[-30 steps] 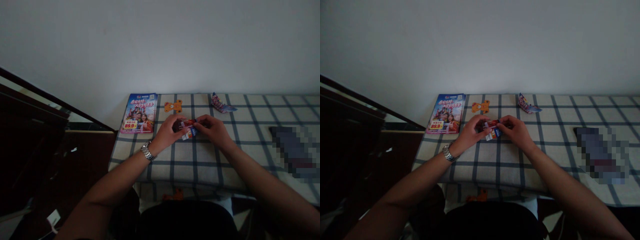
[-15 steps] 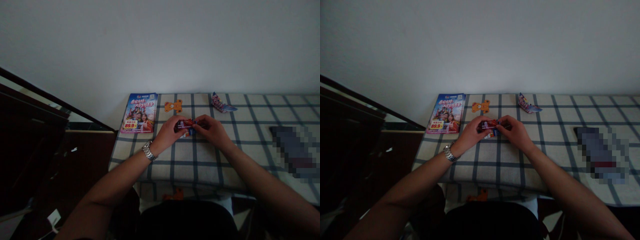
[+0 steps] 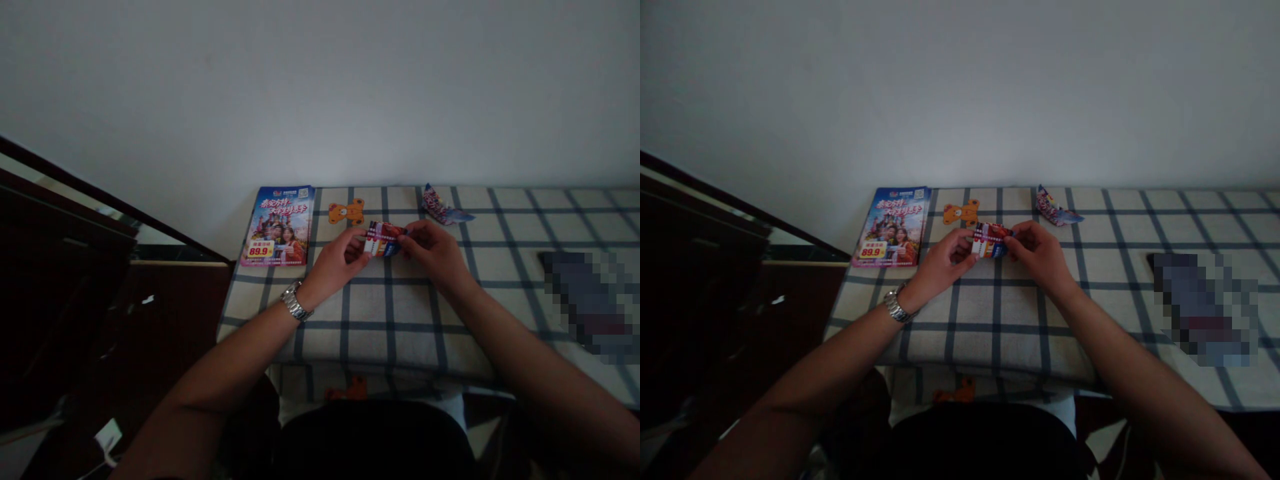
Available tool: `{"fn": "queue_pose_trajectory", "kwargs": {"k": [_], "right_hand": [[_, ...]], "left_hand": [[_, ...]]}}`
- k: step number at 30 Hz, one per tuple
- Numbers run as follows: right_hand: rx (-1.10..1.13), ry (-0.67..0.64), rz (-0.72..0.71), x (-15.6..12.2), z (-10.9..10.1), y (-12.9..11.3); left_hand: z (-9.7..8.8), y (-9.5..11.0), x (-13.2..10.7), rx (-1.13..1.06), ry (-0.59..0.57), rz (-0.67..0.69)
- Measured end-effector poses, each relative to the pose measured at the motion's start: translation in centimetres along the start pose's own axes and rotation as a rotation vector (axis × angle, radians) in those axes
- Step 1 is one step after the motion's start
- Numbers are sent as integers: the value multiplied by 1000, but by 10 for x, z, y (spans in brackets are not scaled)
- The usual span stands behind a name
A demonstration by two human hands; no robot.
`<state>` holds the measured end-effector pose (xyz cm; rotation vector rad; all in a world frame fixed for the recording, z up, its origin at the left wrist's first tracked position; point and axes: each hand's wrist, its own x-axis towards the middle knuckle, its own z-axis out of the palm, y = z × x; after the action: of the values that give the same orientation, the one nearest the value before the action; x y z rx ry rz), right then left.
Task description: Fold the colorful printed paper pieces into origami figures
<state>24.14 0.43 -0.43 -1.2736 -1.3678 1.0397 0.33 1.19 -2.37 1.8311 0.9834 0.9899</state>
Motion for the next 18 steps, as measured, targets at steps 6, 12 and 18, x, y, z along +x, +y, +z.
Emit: {"fn": "queue_pose_trajectory", "kwargs": {"k": [6, 12, 18], "right_hand": [[-27, -15, 23, 0, 0, 0], [0, -52, 14, 1, -2, 5], [35, -43, 6, 4, -6, 14]], "left_hand": [[-3, 1, 0, 41, 8, 6], [-4, 5, 0, 94, 23, 25], [-5, 6, 0, 61, 66, 30]]}}
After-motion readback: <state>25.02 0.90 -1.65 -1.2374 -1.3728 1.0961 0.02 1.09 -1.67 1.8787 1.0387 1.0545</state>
